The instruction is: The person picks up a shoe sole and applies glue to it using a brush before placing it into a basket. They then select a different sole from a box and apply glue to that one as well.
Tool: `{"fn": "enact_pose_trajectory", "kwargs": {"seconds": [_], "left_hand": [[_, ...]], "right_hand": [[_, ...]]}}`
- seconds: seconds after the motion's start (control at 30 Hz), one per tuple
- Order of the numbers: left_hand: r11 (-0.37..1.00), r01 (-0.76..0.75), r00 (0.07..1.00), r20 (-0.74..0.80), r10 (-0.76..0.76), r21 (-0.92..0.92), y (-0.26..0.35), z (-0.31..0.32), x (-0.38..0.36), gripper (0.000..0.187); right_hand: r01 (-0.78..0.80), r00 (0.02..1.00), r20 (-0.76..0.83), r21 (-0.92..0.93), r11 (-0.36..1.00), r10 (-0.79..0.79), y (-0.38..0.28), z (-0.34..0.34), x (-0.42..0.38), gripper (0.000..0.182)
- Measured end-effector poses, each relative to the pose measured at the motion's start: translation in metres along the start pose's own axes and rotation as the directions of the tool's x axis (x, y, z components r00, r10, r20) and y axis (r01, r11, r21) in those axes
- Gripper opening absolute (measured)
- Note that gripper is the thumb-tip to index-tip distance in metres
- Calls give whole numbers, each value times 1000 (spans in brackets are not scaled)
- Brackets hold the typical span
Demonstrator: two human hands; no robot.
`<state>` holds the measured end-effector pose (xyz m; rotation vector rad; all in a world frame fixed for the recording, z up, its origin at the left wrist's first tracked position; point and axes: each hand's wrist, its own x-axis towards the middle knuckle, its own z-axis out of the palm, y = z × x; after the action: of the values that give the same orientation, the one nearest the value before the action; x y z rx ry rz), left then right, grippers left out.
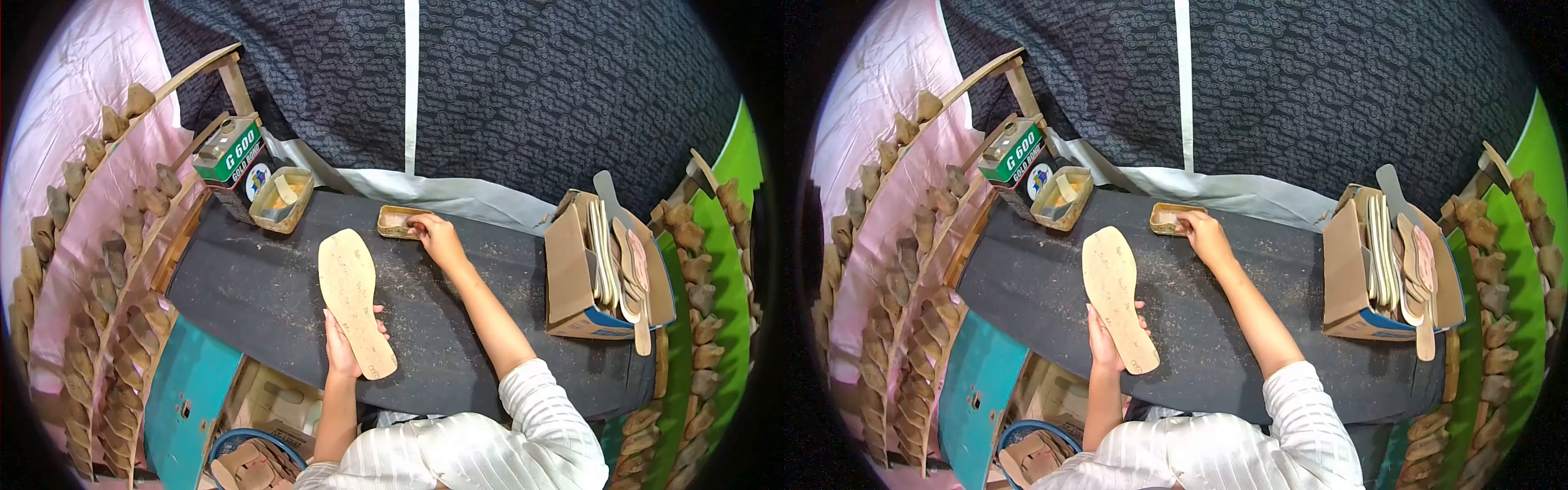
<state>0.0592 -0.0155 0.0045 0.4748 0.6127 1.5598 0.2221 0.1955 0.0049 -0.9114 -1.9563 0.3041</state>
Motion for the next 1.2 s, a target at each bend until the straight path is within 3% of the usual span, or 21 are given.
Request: {"fn": "enact_pose_trajectory", "kwargs": {"seconds": [0.2, 0.3, 0.43, 0.57, 0.63, 0.7, 0.77, 0.83, 0.9, 0.97, 1.03, 1.1, 1.2], "left_hand": [[1000, 17, 999, 29, -17, -1, -4, -3, 0, 67], [1000, 23, 999, 41, -24, 10, -6, -4, -1, 67], [999, 23, 998, 64, -25, 37, -7, -3, -3, 68], [997, 32, 994, 103, -39, 65, -8, 5, -5, 69], [995, 54, 990, 123, -64, 82, -12, 10, -5, 69], [991, 85, 984, 148, -99, 99, -18, 16, -4, 69], [988, 90, 970, 213, -116, 127, -27, 22, -2, 71], [981, 103, 980, 150, -128, 167, -30, 43, -9, 71], [972, 111, 988, 85, -131, 208, -34, 50, -12, 70], [981, 153, 947, 264, -180, 120, -37, 47, -9, 68], [983, 159, 930, 319, -180, 90, -41, 44, -7, 66], [981, 167, 926, 325, -190, 98, -45, 41, -7, 65], [984, 132, 939, 302, -162, 118, -51, 39, -10, 63]], "right_hand": [[13, 995, 99, 43, 999, -17, -1, 4, 3, 20], [-59, 989, 137, 69, 996, 49, -1, -7, 4, 14], [-53, 989, 142, 20, 998, 49, -14, -32, 7, 20], [-52, 998, -29, 83, 995, 54, -73, -75, -7, 23], [33, 965, -257, 289, 957, 45, -106, -91, -23, 25], [97, 966, -258, 281, 955, -22, -131, -107, -43, 26], [349, 921, -203, 48, 936, -333, -150, -120, -55, 30], [438, 895, -140, 96, 894, -423, -162, -121, -66, 35], [440, 892, -132, 41, 897, -431, -161, -120, -73, 37], [447, 888, -121, -8, 894, -445, -157, -122, -79, 38], [379, 891, -207, -151, 913, -404, -150, -130, -81, 44], [342, 902, -206, -192, 920, -378, -152, -133, -87, 41], [417, 872, -188, -196, 887, -452, -164, -127, -91, 29]]}}
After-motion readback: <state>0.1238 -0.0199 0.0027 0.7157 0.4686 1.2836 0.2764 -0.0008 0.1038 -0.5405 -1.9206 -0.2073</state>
